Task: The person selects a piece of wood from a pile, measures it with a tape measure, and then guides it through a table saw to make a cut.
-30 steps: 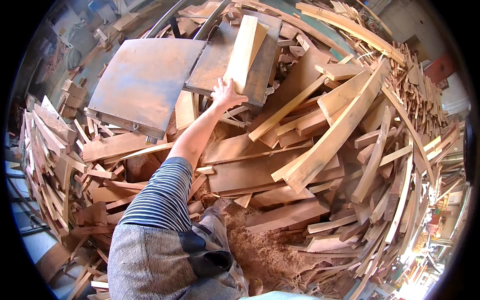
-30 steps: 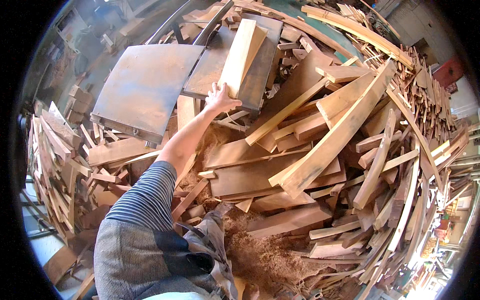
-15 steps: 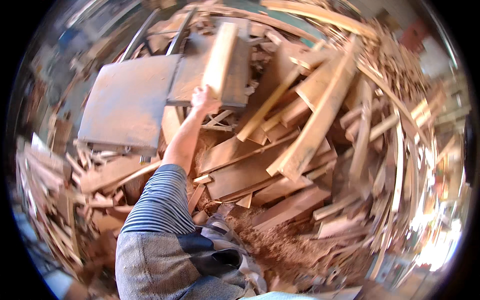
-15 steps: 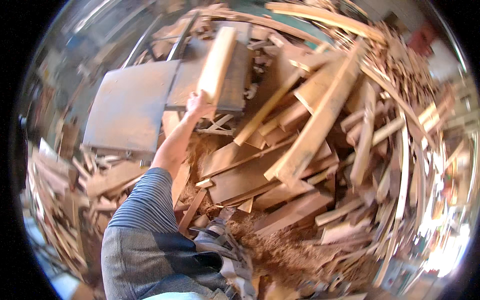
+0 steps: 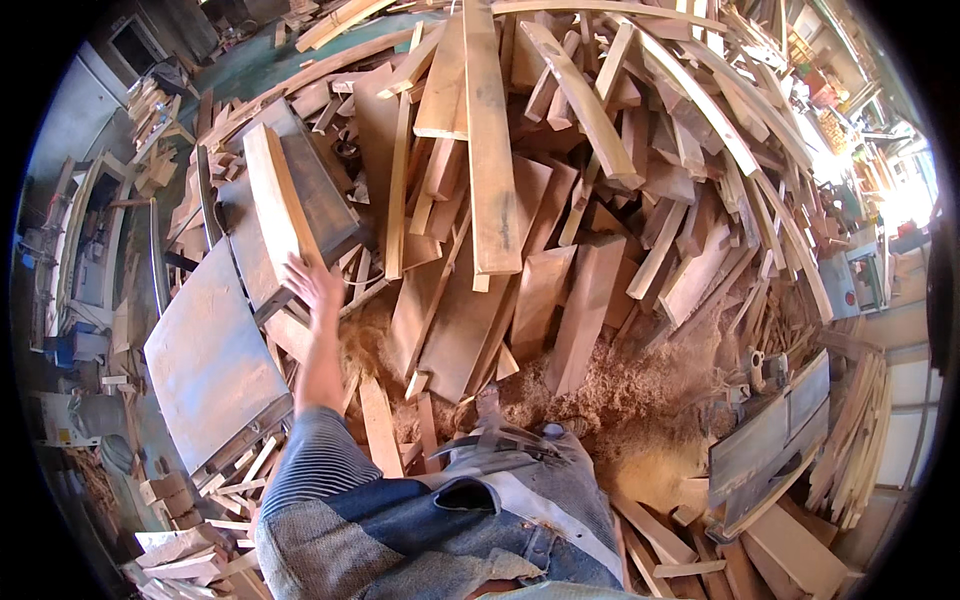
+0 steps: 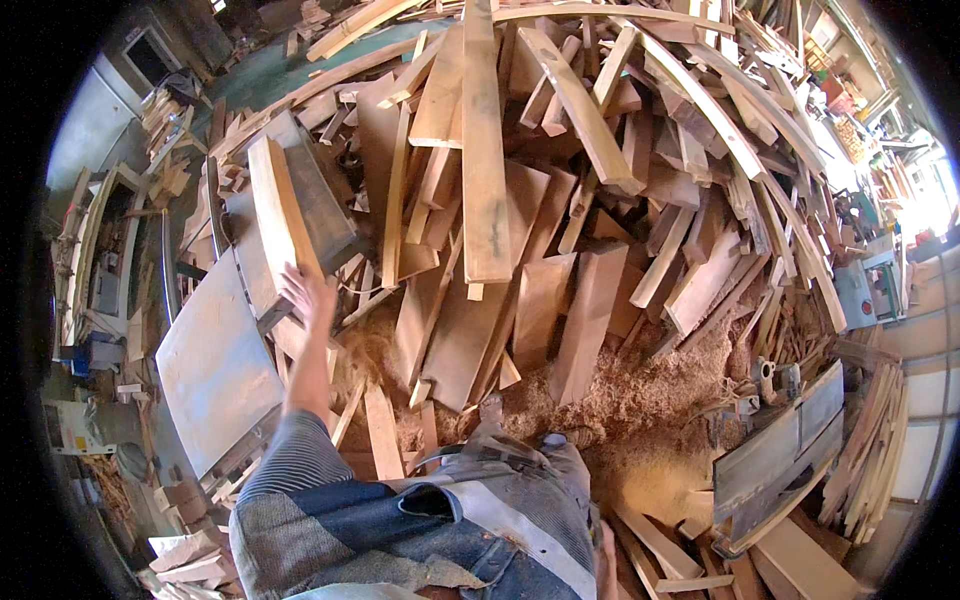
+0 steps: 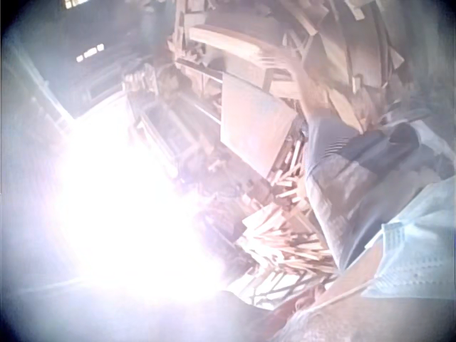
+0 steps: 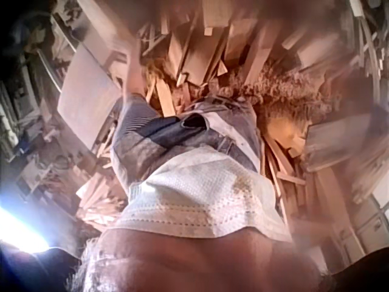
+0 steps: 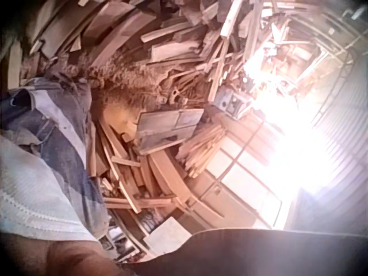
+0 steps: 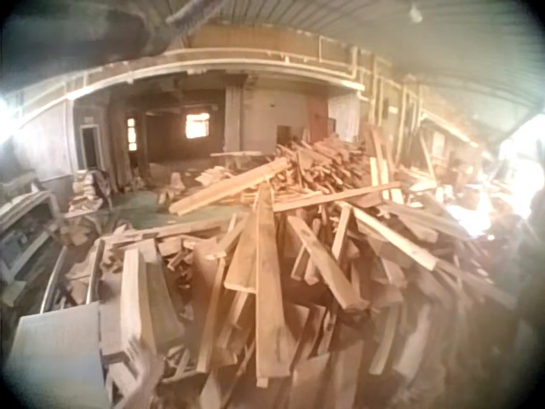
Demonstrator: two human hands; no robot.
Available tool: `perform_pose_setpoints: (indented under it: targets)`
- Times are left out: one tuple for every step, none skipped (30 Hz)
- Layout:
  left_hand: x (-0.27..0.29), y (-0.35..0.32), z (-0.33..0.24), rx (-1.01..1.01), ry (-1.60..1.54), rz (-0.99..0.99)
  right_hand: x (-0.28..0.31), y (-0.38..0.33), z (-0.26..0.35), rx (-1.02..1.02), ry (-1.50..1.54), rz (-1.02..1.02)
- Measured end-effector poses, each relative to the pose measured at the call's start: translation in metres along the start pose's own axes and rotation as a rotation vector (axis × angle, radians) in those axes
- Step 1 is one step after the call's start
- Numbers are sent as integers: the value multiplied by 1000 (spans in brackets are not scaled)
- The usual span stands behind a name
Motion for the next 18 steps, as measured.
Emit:
perform_pose_setpoints:
  targets:
    - [-17, -30, -12, -115, -11, -102, -3, 0, 0, -3, 1, 0]
    - [-24, -79, -44, -227, -111, -118, -9, -6, -6, -26, 12, -3]
    - [-35, -126, -68, -299, -144, -70, -14, -7, -7, -31, 23, -4]
    - [-53, -174, -92, -390, -221, 135, -18, -7, -10, -37, 34, 0]
    - [-90, -229, -96, -410, -319, 338, -19, -5, -6, -22, 36, 3]
    - [-129, -285, -100, -395, -422, 543, -16, 1, -1, -1, 34, 8]
    - [-124, -338, -124, -407, -434, 705, -21, -9, -15, -40, 54, -7]
    - [-148, -372, -125, -496, -580, 844, -19, -10, -14, -38, 62, -15]
    - [-189, -402, -120, -407, -645, 1022, -14, -6, -8, -23, 59, -20]
    - [-191, -425, -126, -491, -655, 996, -17, -10, -17, -48, 72, -30]
    - [-202, -435, -123, -575, -887, 910, -19, -7, -15, -41, 81, -23]
    - [-226, -435, -109, -524, -966, 984, -21, 9, -3, 4, 78, -1]
    - [-242, -430, -98, -485, -1039, 1065, -28, 21, 3, 37, 81, 17]
    - [-223, -425, -103, -465, -902, 1223, -34, 15, -12, -6, 107, 3]
    - [-202, -421, -106, -446, -754, 1374, -38, 4, -28, -54, 131, -12]
    - [-228, -412, -91, -422, -706, 1278, -29, 5, -23, -33, 131, -14]
    - [-248, -396, -83, -482, -572, 1157, -25, 7, -21, -22, 135, -17]
    - [-258, -379, -80, -404, -548, 1095, -24, 12, -18, -2, 141, -16]
Point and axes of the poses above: each hand's wrist, its own y-axis towards the middle knuckle, its own x-axis out of the back of the hand, z = x × y, the point moved 4 cm from there along y, towards the middle knuckle, and after that the axes turned 6 degrees about -x, right-handed, at the moved point
